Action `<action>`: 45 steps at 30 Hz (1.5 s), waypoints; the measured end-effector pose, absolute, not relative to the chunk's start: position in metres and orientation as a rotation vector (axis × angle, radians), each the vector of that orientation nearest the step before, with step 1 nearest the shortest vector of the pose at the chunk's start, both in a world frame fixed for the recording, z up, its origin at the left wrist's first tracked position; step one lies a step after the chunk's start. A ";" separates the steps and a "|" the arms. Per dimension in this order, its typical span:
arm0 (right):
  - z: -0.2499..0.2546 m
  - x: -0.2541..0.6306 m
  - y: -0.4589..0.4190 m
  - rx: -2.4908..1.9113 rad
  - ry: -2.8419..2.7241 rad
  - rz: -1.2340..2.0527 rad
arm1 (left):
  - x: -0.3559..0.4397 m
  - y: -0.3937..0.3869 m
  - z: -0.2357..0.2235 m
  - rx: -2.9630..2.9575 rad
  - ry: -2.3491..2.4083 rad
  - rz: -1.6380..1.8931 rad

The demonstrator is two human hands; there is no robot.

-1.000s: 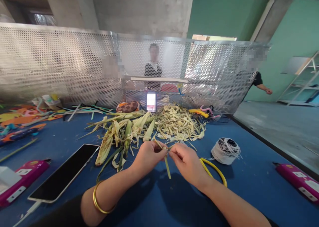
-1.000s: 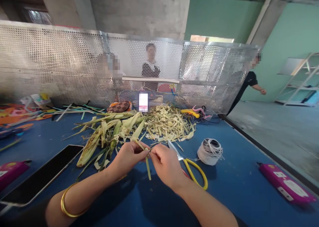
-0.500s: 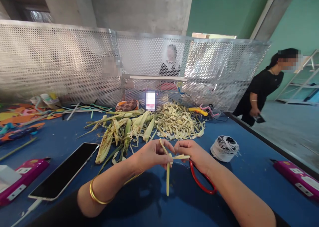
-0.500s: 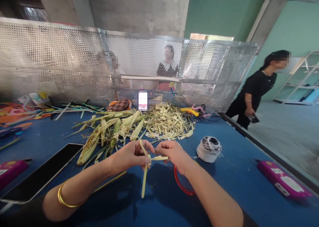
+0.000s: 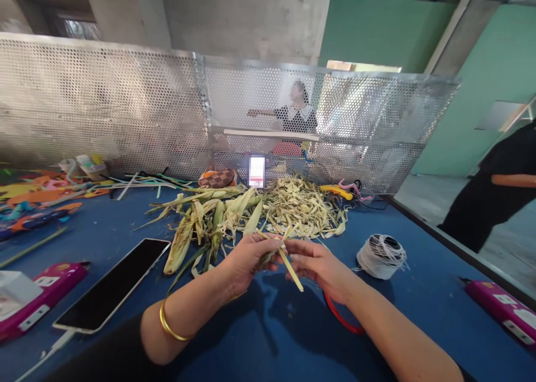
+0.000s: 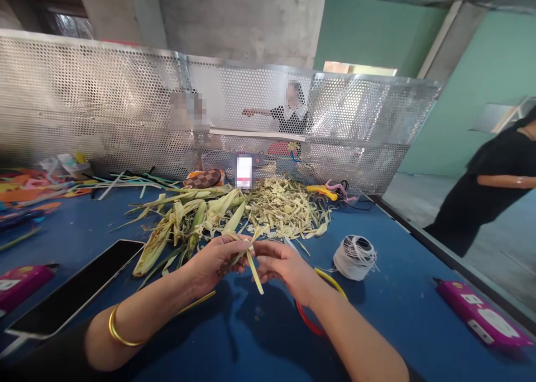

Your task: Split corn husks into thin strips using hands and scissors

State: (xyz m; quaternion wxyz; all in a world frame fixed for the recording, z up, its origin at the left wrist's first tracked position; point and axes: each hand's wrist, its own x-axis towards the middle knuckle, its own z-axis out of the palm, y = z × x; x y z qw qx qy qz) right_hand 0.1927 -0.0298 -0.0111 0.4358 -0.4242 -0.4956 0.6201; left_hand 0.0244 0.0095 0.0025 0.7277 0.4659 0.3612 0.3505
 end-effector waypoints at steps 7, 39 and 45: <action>-0.019 0.189 -0.028 -1.151 -1.402 1.358 | 0.025 0.013 0.001 0.984 0.849 0.757; -0.001 0.199 -0.037 -1.209 -1.773 0.314 | 0.027 0.012 -0.006 1.613 0.972 0.695; -0.008 0.209 -0.022 -1.385 -1.666 0.564 | 0.028 0.003 0.004 1.573 0.770 0.598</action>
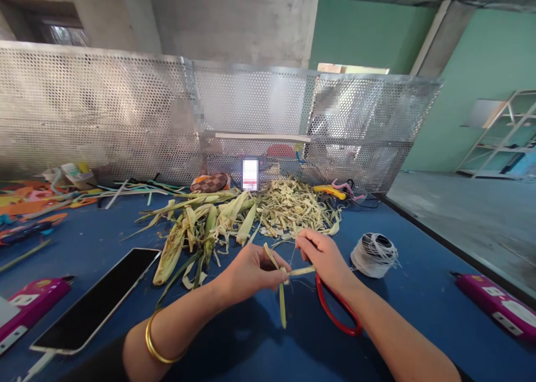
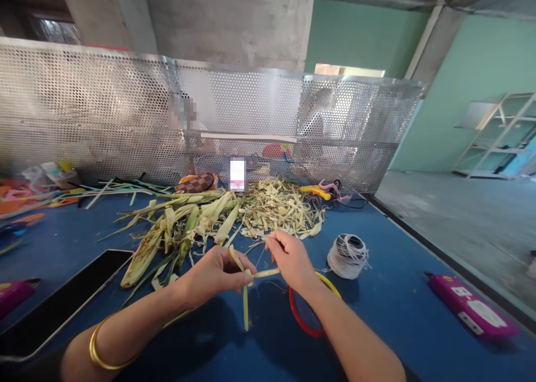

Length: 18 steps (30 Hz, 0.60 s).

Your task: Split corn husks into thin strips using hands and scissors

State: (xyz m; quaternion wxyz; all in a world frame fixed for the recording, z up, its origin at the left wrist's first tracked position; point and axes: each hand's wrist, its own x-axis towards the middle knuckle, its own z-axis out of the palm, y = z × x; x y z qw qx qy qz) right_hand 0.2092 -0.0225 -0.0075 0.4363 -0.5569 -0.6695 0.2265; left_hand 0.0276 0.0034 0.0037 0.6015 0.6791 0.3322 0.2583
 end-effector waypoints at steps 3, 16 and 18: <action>-0.016 0.212 -0.014 -1.415 -1.615 0.725 | 0.027 0.004 0.011 1.556 0.792 0.690; 0.009 0.195 -0.048 -1.034 -2.058 0.512 | 0.023 0.012 0.006 1.530 1.029 0.859; 0.007 0.193 -0.047 -1.077 -2.129 0.587 | 0.021 0.013 0.011 1.354 0.979 0.882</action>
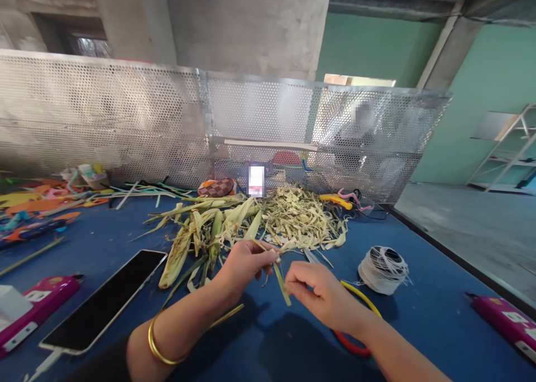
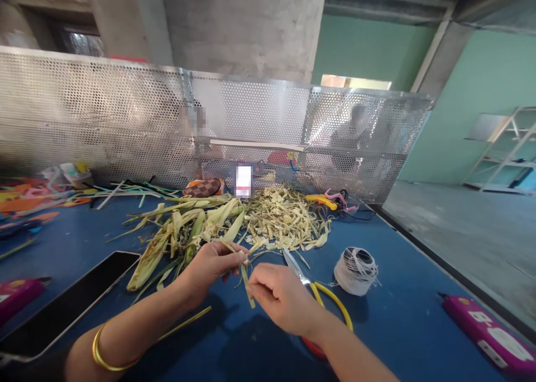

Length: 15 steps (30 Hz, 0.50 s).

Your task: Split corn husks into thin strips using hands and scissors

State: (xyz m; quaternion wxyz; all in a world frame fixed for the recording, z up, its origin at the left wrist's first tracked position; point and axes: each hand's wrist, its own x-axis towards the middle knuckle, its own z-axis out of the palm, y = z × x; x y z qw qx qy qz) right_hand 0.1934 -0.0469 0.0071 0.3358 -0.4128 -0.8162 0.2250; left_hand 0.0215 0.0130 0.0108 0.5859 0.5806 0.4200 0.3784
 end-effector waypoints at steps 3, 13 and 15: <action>0.002 0.197 -0.037 -1.243 -2.070 0.694 | 0.019 0.014 0.015 1.208 0.894 0.866; -0.006 0.208 -0.023 -1.341 -1.876 0.722 | 0.017 0.004 0.020 1.325 0.737 0.571; -0.007 0.209 -0.022 -1.328 -1.823 0.732 | 0.018 0.002 0.019 1.366 0.740 0.504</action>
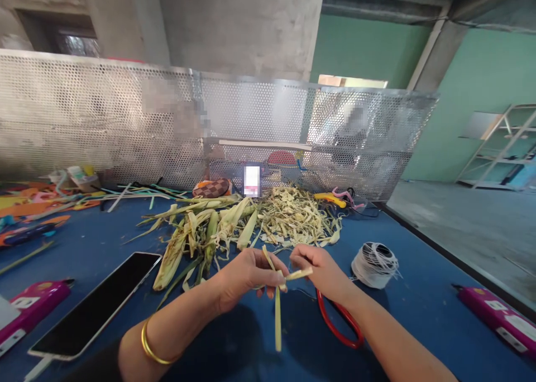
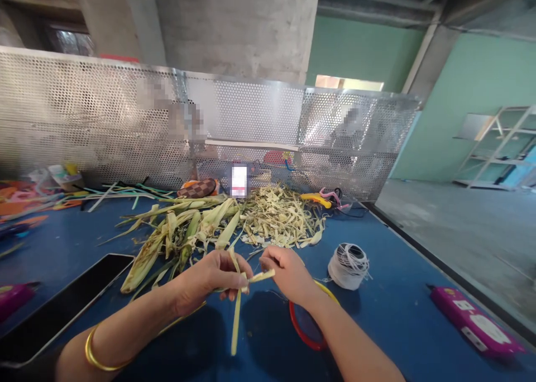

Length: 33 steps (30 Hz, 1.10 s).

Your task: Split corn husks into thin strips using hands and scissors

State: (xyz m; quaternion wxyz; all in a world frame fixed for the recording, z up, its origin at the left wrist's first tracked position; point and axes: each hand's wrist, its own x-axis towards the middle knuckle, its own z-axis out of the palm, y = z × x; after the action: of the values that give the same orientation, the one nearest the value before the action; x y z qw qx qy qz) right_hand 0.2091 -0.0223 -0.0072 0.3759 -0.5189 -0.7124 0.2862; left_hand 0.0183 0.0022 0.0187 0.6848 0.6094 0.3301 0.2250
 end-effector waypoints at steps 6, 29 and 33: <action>0.003 0.205 -0.034 -1.237 -1.894 0.696 | 0.027 0.001 0.001 1.441 0.837 0.384; 0.007 0.208 -0.034 -1.130 -2.085 0.730 | 0.024 0.003 0.000 1.462 0.849 0.342; 0.005 0.199 -0.043 -1.066 -2.235 0.254 | 0.027 0.007 -0.002 1.399 1.003 0.612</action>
State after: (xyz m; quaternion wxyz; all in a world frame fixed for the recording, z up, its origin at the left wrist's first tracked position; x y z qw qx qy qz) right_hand 0.1986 -0.0431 0.0048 0.3205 -0.4056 -0.8505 0.0968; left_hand 0.0274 0.0070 -0.0019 0.6109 0.6062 0.4346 0.2654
